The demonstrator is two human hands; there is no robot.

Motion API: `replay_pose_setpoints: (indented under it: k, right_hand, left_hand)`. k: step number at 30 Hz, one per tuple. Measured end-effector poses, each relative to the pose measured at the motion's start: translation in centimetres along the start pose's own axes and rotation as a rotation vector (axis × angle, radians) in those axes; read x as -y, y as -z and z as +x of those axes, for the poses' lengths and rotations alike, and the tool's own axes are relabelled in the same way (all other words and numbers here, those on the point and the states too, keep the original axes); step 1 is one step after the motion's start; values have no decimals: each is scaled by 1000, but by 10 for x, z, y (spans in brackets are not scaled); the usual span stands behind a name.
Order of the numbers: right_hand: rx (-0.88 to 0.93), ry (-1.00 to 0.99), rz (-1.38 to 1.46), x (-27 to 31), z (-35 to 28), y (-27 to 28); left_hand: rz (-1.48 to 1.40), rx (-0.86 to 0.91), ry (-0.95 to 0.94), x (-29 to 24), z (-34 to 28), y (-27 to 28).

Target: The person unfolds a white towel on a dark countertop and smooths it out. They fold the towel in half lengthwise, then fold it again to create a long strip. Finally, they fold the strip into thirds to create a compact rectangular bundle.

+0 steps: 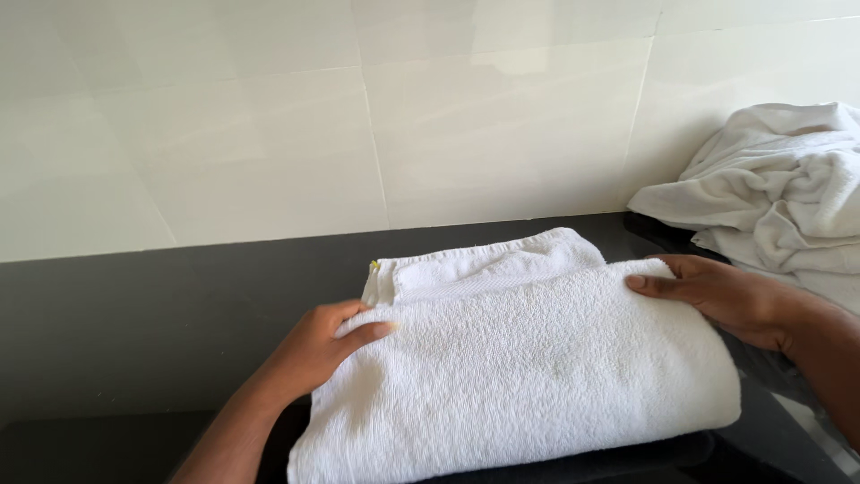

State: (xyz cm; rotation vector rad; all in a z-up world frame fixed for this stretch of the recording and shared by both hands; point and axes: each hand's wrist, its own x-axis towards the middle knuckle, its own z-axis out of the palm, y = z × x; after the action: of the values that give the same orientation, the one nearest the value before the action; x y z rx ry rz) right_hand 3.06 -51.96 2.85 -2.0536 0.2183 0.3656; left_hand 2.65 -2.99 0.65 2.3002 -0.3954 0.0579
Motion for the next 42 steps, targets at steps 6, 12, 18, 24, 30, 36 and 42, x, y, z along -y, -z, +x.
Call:
replay_pose_setpoints:
  k: [6,12,18,24,30,36,42]
  right_hand:
    - [-65,12,-618,-15,22,-3]
    - [-368,-40,-835,25,-28,-17]
    - [-308,262,-747,97,-32,-53]
    - [-278,514,-792,121,27,-109]
    - [-269,539,-653,78,61,-134]
    - [-206,510,-723,83,55,-135]
    - [-177,461,-719,86,49,-137]
  left_hand:
    - [126,-10,219,5,7,-11]
    - [189,-203,92,14,9,3]
    - [93,-191,213,28,64,8]
    - [78,3,454,13,125,-20]
    - [181,-531,276,13,112,-58]
    - [296,-478,286,13,113,-62]
    - [-42,-305,315,29,125,-61]
